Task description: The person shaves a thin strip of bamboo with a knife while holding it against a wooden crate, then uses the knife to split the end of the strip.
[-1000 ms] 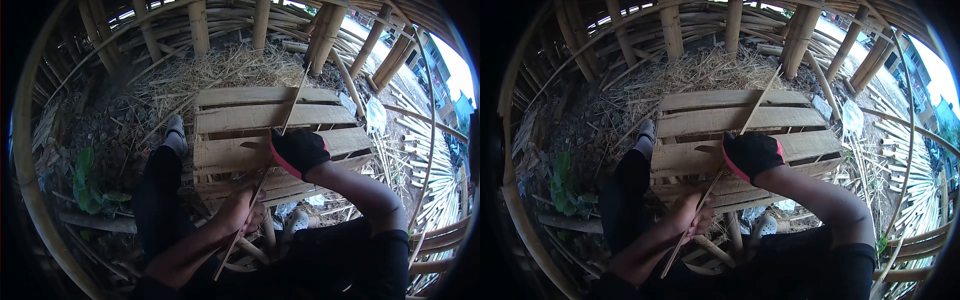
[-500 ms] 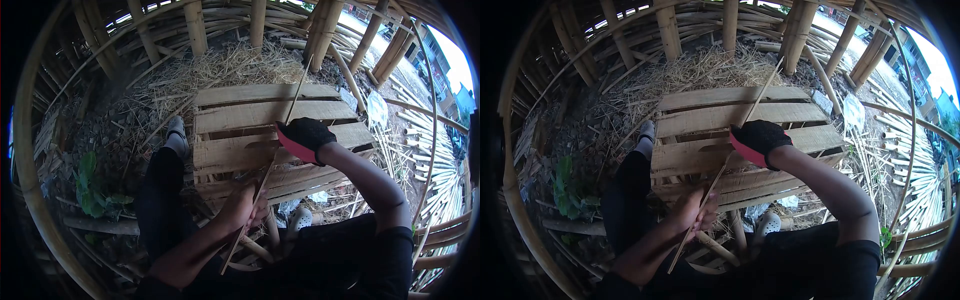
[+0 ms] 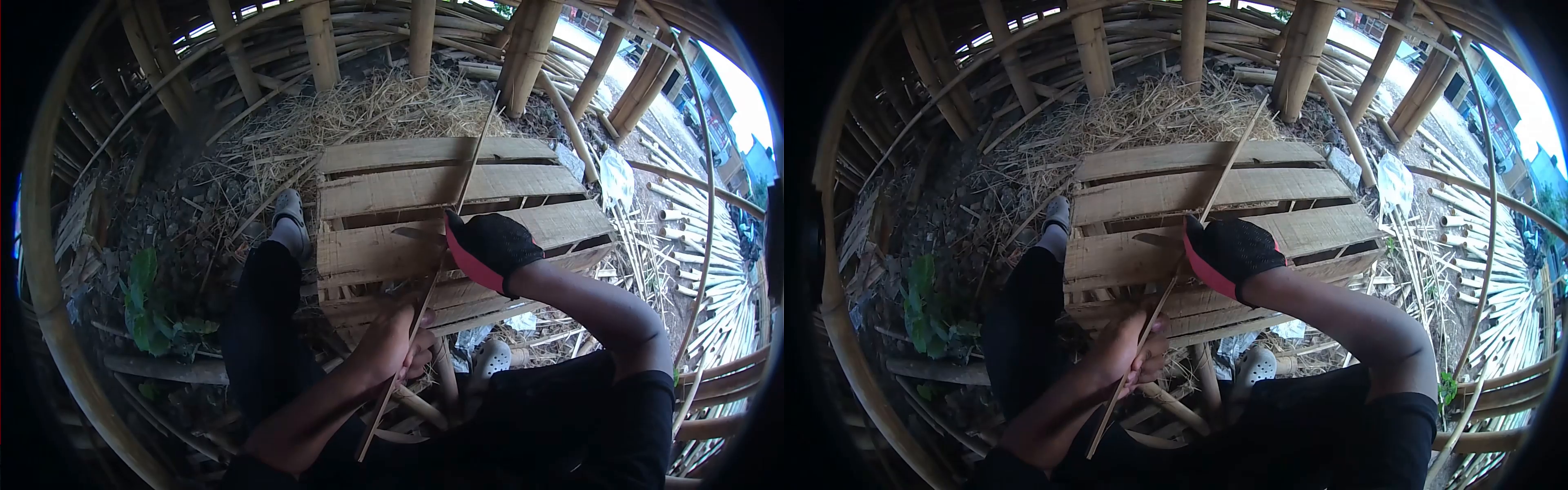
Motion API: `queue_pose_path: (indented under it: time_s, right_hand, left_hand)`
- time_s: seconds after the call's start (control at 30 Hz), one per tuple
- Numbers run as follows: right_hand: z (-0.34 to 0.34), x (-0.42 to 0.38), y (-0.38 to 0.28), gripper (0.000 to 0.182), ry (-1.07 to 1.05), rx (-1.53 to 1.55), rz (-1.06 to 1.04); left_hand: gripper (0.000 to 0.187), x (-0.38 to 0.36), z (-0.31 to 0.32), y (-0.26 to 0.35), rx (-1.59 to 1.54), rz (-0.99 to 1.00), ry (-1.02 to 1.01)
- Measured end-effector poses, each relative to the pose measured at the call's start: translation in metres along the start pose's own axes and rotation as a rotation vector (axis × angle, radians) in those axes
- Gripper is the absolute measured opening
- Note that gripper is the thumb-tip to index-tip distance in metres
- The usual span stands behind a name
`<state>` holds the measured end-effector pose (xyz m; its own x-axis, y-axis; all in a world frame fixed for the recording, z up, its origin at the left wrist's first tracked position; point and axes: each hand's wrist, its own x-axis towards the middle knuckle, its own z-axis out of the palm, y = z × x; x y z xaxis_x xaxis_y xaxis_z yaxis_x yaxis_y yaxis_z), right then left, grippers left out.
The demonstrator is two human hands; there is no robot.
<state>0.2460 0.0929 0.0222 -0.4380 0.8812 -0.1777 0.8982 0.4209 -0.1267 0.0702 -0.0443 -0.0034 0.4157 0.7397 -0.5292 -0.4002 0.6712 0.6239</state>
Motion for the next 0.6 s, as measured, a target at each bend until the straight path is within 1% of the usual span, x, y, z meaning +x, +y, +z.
queue_pose_path:
  time_s: [0.1,0.13,0.17,0.2,0.27,0.3,0.37,0.4,0.47,0.6]
  right_hand:
    - [-0.002,-0.002,-0.003,0.043,-0.006,-0.023,-0.020]
    - [-0.006,-0.004,-0.006,0.053,-0.029,0.075,0.023]
    - [-0.012,-0.005,-0.008,0.070,-0.051,0.173,0.066]
    - [-0.019,-0.007,-0.010,0.070,-0.054,0.171,0.063]
    - [-0.033,-0.009,-0.012,0.071,-0.139,0.131,-0.074]
    - [-0.034,-0.008,-0.012,0.071,-0.141,0.128,-0.074]
    - [-0.033,-0.003,-0.011,0.072,-0.201,0.218,0.061]
    - [-0.033,-0.002,-0.010,0.072,-0.201,0.216,0.061]
    - [-0.031,0.001,-0.009,0.075,-0.206,0.366,0.129]
    - [-0.030,0.002,-0.008,0.075,-0.269,0.428,0.147]
  left_hand:
    - [0.028,0.000,0.000,-0.002,-0.013,0.001,0.001]
    - [0.028,0.000,-0.001,-0.002,-0.015,0.001,0.002]
    - [0.029,0.000,-0.003,-0.001,-0.016,-0.005,-0.015]
    - [0.030,0.001,-0.004,-0.001,-0.019,-0.011,-0.033]
    - [0.032,0.003,-0.006,0.001,-0.009,0.001,-0.029]
    - [0.034,0.004,-0.006,0.002,0.008,0.011,-0.027]
    - [0.035,0.003,-0.003,0.002,0.020,0.020,-0.009]
    - [0.036,0.003,-0.002,0.002,0.033,0.025,0.013]
    - [0.034,0.004,-0.005,0.001,0.055,0.031,0.011]
    - [0.034,0.005,-0.010,-0.001,0.067,0.031,-0.024]
